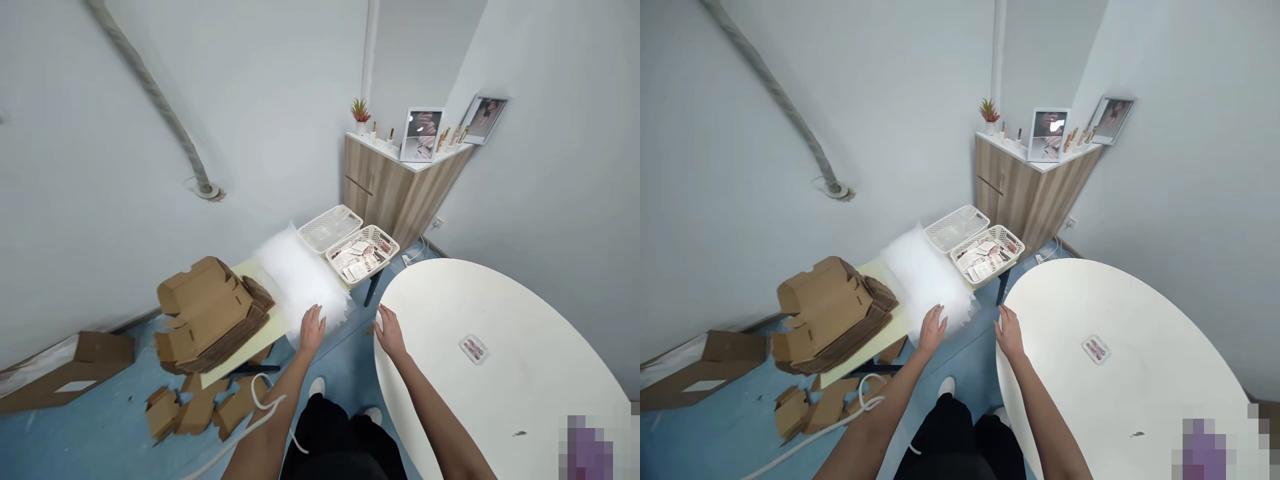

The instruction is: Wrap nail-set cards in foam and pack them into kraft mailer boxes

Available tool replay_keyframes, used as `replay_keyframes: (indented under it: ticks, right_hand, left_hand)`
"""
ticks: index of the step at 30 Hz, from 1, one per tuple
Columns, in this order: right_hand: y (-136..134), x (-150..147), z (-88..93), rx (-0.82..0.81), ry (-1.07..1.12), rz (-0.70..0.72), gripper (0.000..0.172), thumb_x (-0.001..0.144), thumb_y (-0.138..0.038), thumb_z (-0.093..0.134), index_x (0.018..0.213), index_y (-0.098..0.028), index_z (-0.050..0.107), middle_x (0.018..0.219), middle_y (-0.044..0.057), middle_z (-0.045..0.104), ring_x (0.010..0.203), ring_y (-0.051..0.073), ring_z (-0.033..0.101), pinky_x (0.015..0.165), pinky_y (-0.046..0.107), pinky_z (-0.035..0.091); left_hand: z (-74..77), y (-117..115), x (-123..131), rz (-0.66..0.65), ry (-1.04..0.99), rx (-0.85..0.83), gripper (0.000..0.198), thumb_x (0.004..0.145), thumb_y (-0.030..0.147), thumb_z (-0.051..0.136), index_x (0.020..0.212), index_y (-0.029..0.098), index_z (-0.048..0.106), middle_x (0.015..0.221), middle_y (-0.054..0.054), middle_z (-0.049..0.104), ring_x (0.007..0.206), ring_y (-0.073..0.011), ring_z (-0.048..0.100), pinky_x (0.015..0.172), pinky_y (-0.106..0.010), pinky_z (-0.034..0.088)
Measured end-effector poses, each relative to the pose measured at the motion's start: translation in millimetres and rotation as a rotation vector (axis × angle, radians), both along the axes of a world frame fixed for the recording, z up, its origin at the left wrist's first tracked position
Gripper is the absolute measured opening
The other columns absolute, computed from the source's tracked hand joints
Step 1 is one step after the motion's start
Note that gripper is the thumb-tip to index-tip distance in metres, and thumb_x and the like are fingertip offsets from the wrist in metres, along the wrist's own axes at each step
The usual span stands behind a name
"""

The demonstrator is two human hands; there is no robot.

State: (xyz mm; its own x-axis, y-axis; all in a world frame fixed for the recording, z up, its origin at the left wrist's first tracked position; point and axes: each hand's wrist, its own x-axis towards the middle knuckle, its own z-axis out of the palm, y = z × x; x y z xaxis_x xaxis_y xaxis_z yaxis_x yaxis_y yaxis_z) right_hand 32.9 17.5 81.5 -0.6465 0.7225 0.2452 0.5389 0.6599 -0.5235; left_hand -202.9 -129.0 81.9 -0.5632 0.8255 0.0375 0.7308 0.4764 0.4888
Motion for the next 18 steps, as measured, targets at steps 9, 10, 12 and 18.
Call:
replay_keyframes:
  ticks: [9,10,12,18]
  right_hand:
    - [-54.1,-111.9,1.8,-0.040,-0.062,0.100,0.045,0.092,-0.023,0.039,0.135,-0.017,0.048,0.130,0.014,0.054,0.122,0.028,0.049,0.104,0.048,0.042]
    - [-58.1,-118.6,2.6,-0.046,-0.069,0.101,0.044,0.092,-0.023,0.039,0.134,-0.018,0.048,0.130,0.014,0.054,0.122,0.028,0.049,0.104,0.048,0.042]
    - [-65.0,-130.0,5.1,-0.064,-0.079,0.096,0.042,0.092,-0.023,0.040,0.132,-0.018,0.050,0.130,0.013,0.055,0.122,0.028,0.050,0.104,0.047,0.042]
    - [-79.4,-164.1,15.6,-0.298,-0.021,-0.001,0.038,0.088,-0.028,0.048,0.124,-0.018,0.057,0.127,0.013,0.059,0.118,0.028,0.053,0.103,0.045,0.042]
  left_hand:
    - [2.8,-9.9,-94.6,-0.139,0.090,-0.188,0.043,0.085,0.012,0.051,0.127,0.020,0.055,0.139,-0.012,0.053,0.126,-0.0272,0.050,0.112,-0.043,0.027]
    - [2.1,-9.6,-97.9,-0.155,0.106,-0.185,0.040,0.084,0.010,0.050,0.122,0.021,0.058,0.135,-0.012,0.056,0.123,-0.0266,0.052,0.109,-0.042,0.031]
    - [1.0,-8.2,-104.6,-0.183,0.130,-0.184,0.033,0.085,0.006,0.047,0.110,0.020,0.062,0.123,-0.012,0.061,0.115,-0.0253,0.056,0.102,-0.039,0.036]
    - [14.5,1.1,-128.4,-0.209,0.156,-0.157,0.024,0.091,0.010,0.041,0.091,0.018,0.063,0.098,-0.010,0.063,0.097,-0.0228,0.058,0.088,-0.035,0.043]
